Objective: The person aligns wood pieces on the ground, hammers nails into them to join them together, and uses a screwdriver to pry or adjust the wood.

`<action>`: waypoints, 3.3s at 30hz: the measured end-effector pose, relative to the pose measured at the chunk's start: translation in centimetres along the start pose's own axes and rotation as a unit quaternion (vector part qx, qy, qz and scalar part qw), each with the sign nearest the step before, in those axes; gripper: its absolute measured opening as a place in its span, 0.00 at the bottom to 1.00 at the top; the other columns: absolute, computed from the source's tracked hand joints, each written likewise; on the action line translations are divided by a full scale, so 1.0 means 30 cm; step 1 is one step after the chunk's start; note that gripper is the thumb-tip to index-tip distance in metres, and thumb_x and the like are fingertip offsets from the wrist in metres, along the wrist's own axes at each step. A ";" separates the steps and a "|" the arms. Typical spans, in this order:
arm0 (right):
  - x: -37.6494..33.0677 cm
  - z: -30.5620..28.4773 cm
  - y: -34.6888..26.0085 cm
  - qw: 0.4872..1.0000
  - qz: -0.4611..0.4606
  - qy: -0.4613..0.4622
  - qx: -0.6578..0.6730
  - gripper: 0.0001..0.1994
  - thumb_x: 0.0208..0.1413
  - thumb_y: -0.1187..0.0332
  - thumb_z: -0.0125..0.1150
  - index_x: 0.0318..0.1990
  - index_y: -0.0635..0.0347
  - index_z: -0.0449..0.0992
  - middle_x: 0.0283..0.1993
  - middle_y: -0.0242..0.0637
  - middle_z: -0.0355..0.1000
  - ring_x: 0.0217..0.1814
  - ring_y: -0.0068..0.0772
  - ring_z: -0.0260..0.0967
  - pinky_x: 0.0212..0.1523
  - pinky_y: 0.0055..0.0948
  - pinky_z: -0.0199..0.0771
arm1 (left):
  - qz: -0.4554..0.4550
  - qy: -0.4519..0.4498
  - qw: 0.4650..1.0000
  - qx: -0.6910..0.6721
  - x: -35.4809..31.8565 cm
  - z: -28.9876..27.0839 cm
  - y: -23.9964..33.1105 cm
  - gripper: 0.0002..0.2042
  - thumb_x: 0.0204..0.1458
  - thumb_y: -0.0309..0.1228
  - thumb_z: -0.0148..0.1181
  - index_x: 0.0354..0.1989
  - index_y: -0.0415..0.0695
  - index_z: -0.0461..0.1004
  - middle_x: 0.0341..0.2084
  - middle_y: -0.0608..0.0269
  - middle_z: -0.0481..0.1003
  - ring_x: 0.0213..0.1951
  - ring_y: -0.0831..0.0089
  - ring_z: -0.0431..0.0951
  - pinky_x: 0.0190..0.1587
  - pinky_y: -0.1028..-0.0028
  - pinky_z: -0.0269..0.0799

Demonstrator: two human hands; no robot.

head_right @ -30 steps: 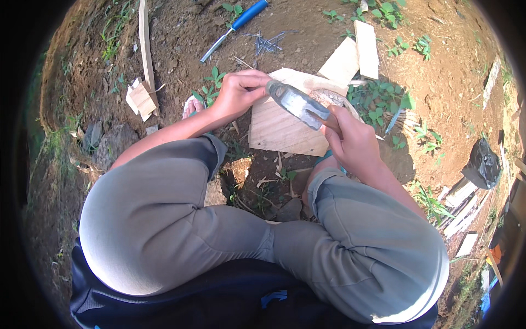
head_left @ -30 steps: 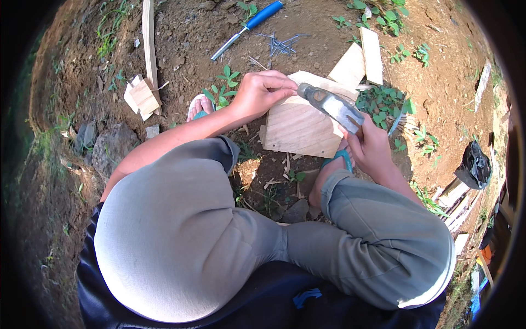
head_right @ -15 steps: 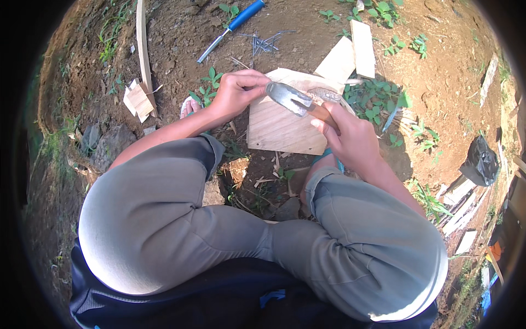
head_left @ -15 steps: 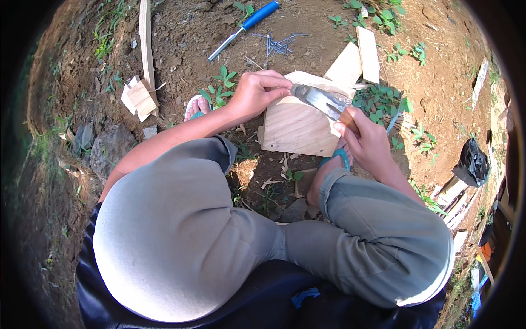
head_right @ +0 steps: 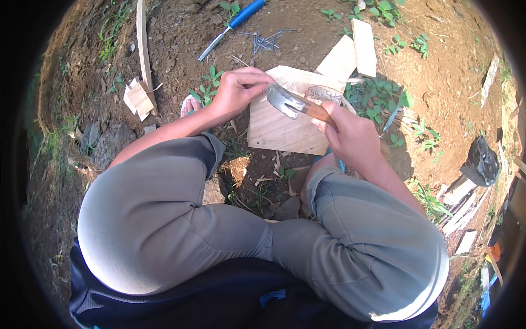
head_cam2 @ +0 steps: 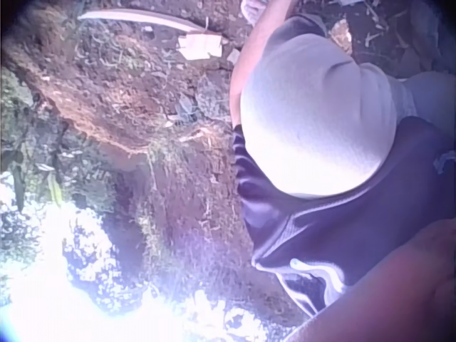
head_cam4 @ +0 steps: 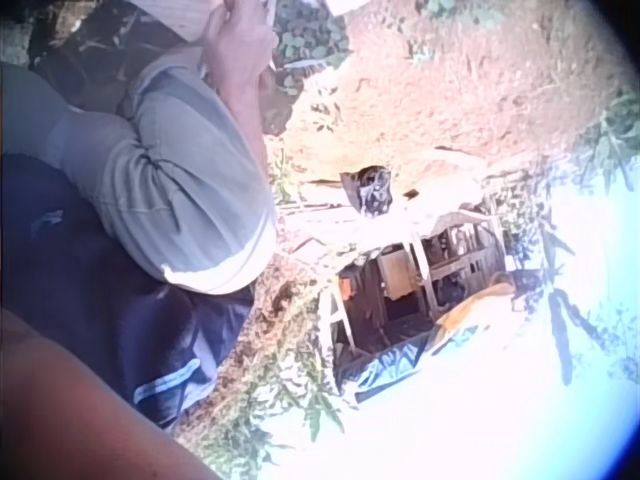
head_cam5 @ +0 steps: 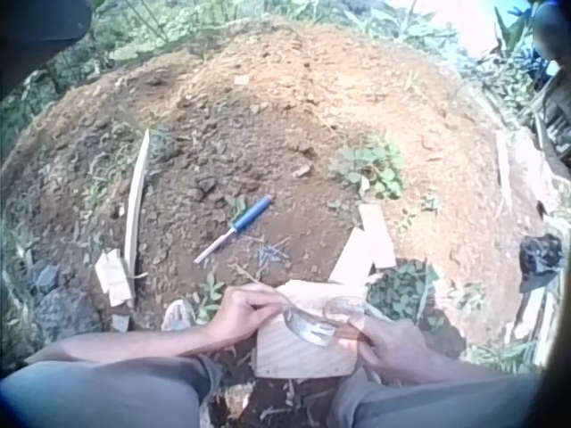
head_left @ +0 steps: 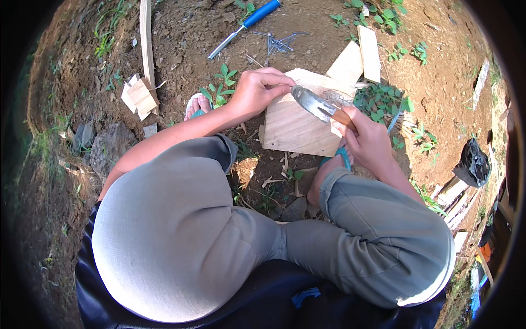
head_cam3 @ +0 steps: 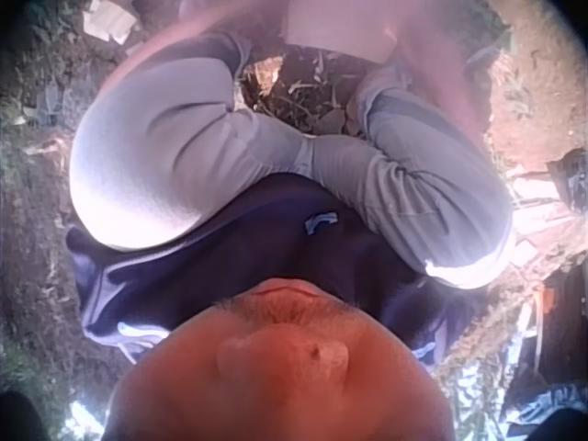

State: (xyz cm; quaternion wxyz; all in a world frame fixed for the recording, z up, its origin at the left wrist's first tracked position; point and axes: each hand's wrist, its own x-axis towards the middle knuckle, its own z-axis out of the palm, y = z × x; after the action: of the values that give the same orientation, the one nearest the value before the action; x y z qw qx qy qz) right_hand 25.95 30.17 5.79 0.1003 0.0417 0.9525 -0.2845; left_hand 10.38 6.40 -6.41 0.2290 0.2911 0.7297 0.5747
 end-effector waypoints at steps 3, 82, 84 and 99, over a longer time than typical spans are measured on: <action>-0.010 0.002 0.023 0.999 0.005 0.016 0.046 0.16 0.59 0.63 0.69 0.52 0.59 0.75 0.31 0.47 0.77 0.29 0.50 0.79 0.28 0.40 0.75 | -0.020 -0.004 1.000 0.018 0.002 -0.006 0.014 0.10 0.50 0.22 0.72 0.42 0.40 0.86 0.40 0.61 0.82 0.30 0.78 0.78 0.36 0.77 0.75; 0.041 0.174 0.284 0.960 0.173 0.117 0.185 0.25 0.51 0.59 0.80 0.48 0.68 0.77 0.32 0.29 0.72 0.33 0.29 0.69 0.40 0.32 0.73 | 0.044 -0.015 0.998 0.034 -0.008 0.018 0.015 0.10 0.51 0.28 0.73 0.43 0.50 0.89 0.30 0.69 0.69 0.35 0.74 0.70 0.38 0.74 0.68; 0.042 0.217 0.269 0.907 0.240 0.100 0.332 0.23 0.50 0.61 0.80 0.48 0.66 0.77 0.34 0.28 0.73 0.35 0.25 0.71 0.40 0.29 0.74 | 0.032 -0.025 0.999 0.036 -0.016 0.019 0.001 0.10 0.51 0.27 0.73 0.43 0.50 0.89 0.30 0.69 0.70 0.35 0.75 0.71 0.39 0.74 0.68; -0.153 0.332 0.394 0.897 0.255 0.094 0.349 0.25 0.48 0.67 0.81 0.44 0.61 0.65 0.38 0.30 0.66 0.39 0.23 0.65 0.41 0.26 0.71 | 0.034 -0.099 0.993 0.058 -0.087 0.078 0.025 0.09 0.52 0.26 0.72 0.41 0.51 0.88 0.28 0.66 0.73 0.31 0.71 0.75 0.35 0.71 0.72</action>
State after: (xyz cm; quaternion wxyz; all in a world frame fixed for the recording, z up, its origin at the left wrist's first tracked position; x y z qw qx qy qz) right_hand 33.72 34.45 -7.67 0.0582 0.3420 0.7536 -0.5583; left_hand 13.97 6.37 -6.22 0.2634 0.3844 0.7251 0.5071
